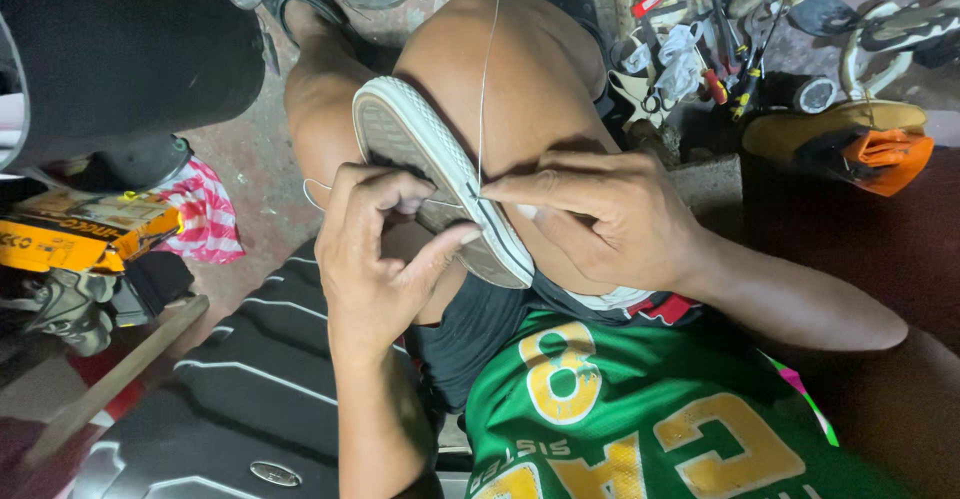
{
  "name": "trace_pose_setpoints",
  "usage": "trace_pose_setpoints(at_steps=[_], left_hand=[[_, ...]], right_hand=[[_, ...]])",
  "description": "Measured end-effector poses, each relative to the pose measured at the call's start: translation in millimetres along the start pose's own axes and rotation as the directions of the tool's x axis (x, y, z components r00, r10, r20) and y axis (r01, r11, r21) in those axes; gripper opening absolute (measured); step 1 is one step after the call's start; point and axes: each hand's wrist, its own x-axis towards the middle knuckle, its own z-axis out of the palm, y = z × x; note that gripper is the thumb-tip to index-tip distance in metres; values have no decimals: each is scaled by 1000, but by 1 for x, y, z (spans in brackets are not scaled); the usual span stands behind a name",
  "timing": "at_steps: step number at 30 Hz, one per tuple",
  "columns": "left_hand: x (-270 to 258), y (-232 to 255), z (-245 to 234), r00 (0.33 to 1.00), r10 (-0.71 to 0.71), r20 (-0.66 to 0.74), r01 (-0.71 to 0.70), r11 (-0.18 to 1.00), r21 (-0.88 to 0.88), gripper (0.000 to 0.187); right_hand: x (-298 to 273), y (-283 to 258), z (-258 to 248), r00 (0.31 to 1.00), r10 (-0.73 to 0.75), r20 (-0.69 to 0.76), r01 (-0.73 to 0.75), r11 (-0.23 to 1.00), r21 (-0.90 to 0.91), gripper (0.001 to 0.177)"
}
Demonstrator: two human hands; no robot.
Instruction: The person is sitting on the floor and sewing the sole of a white slip-on shoe using a needle and white thread. They repeatedly push the needle through the shoe's edge and pull the thread tight to secure the sole.
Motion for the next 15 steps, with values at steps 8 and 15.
trace_pose_setpoints(at_steps=[8, 15], left_hand=[[-1, -5, 2, 999, -24, -24, 23, 1000, -11, 54], [1, -6, -1, 1000, -11, -13, 11, 1000, -2, 48]], right_hand=[[4, -2, 2, 999, -43, -19, 43, 999, -25, 33], [8, -15, -11, 996, -44, 77, 66, 949, -308, 36]])
